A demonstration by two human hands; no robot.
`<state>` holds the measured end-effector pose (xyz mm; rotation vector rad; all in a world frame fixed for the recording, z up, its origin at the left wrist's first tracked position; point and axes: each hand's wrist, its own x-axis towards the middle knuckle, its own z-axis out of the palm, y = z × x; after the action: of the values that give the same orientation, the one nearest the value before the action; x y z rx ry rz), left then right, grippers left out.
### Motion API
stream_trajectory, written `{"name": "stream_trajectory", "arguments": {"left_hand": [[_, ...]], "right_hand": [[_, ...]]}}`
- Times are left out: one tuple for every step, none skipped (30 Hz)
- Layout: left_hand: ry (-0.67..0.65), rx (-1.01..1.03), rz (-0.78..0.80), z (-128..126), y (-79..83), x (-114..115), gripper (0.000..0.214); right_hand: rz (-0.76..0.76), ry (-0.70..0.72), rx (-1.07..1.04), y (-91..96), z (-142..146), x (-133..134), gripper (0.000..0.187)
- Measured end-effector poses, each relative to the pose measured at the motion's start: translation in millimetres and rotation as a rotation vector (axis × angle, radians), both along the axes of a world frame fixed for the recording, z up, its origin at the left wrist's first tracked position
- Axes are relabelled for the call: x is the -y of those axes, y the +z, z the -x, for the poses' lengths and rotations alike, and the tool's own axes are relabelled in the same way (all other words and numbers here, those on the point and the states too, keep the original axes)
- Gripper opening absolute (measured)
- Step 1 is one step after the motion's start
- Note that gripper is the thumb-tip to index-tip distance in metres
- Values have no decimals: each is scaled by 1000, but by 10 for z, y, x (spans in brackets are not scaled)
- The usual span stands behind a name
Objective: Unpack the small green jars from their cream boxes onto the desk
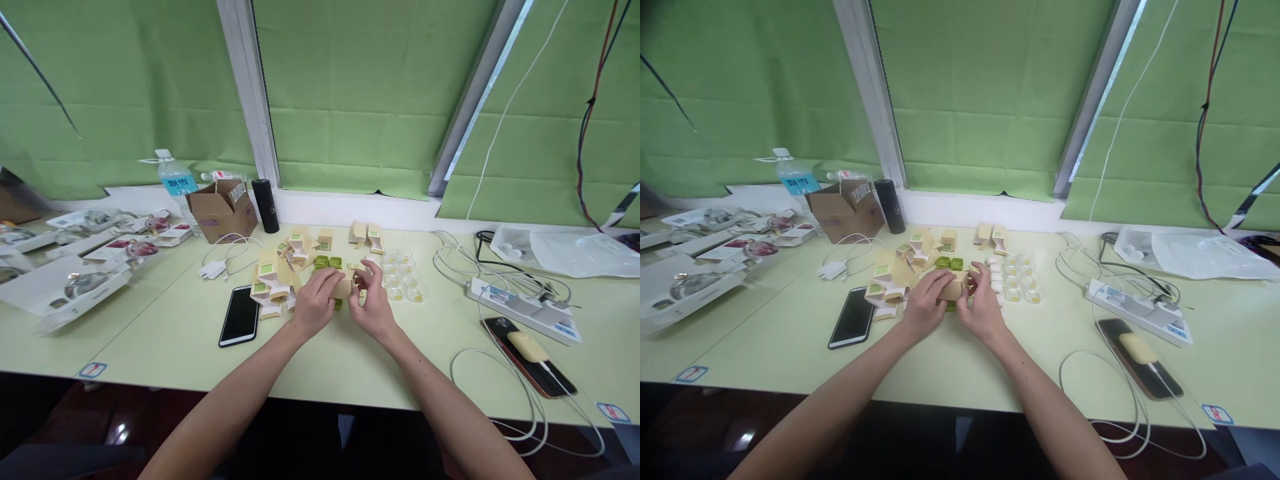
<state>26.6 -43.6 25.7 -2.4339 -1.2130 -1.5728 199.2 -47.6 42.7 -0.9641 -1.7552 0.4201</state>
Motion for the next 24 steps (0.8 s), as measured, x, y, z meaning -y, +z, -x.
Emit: {"name": "stream_trajectory", "arguments": {"left_hand": [[0, 18, 12, -7, -5, 4, 61], [0, 38, 23, -13, -7, 9, 62], [0, 61, 32, -20, -5, 14, 63], [-4, 85, 42, -26, 0, 19, 63], [-11, 111, 54, -31, 7, 23, 62], [-19, 139, 72, -36, 14, 26, 61], [-26, 172, 95, -41, 21, 27, 60], [-28, 207, 120, -45, 26, 26, 58], [-27, 239, 144, -47, 29, 23, 55], [-21, 269, 166, -49, 29, 19, 54], [-12, 293, 185, -48, 27, 14, 54], [-4, 308, 200, -47, 24, 10, 55], [0, 312, 211, -44, 20, 7, 57], [-2, 309, 217, -40, 16, 5, 59], [-10, 298, 217, -35, 14, 5, 60], [-22, 279, 207, -30, 13, 7, 59], [-37, 251, 190, -25, 15, 11, 56], [-51, 219, 172, -21, 18, 16, 53], [-63, 189, 157, -19, 24, 22, 49], [-73, 165, 148, -18, 30, 28, 46], [-82, 148, 147, -18, 38, 35, 44], [-88, 139, 152, -21, 46, 42, 43], [-90, 138, 163, -24, 53, 48, 43], [-89, 142, 177, -29, 60, 54, 43]], "right_hand": [[-5, -10, -26, -15, 4, -3, 60], [-6, -21, -54, -27, 4, -7, 59], [-2, -31, -82, -37, 2, -13, 56], [8, -39, -111, -43, -3, -19, 53], [22, -42, -143, -44, -10, -27, 49], [35, -40, -177, -39, -17, -35, 44], [45, -30, -213, -29, -24, -43, 40], [47, -15, -250, -15, -29, -50, 37], [40, 2, -287, 2, -33, -55, 35], [28, 15, -320, 21, -35, -59, 33], [16, 23, -346, 40, -35, -59, 31], [4, 22, -363, 58, -36, -59, 30], [-6, 12, -370, 75, -37, -56, 29], [-20, -9, -368, 90, -40, -54, 28], [-37, -33, -358, 102, -44, -51, 26], [-59, -57, -338, 112, -50, -50, 24], [-86, -80, -310, 120, -59, -50, 22], [-113, -97, -278, 125, -68, -51, 20], [-136, -108, -245, 126, -77, -53, 20], [-159, -114, -213, 124, -87, -57, 22], [-180, -121, -184, 118, -96, -61, 24], [-203, -130, -158, 109, -104, -67, 27], [-228, -139, -132, 97, -112, -73, 29], [-256, -149, -102, 85, -119, -80, 31]]}}
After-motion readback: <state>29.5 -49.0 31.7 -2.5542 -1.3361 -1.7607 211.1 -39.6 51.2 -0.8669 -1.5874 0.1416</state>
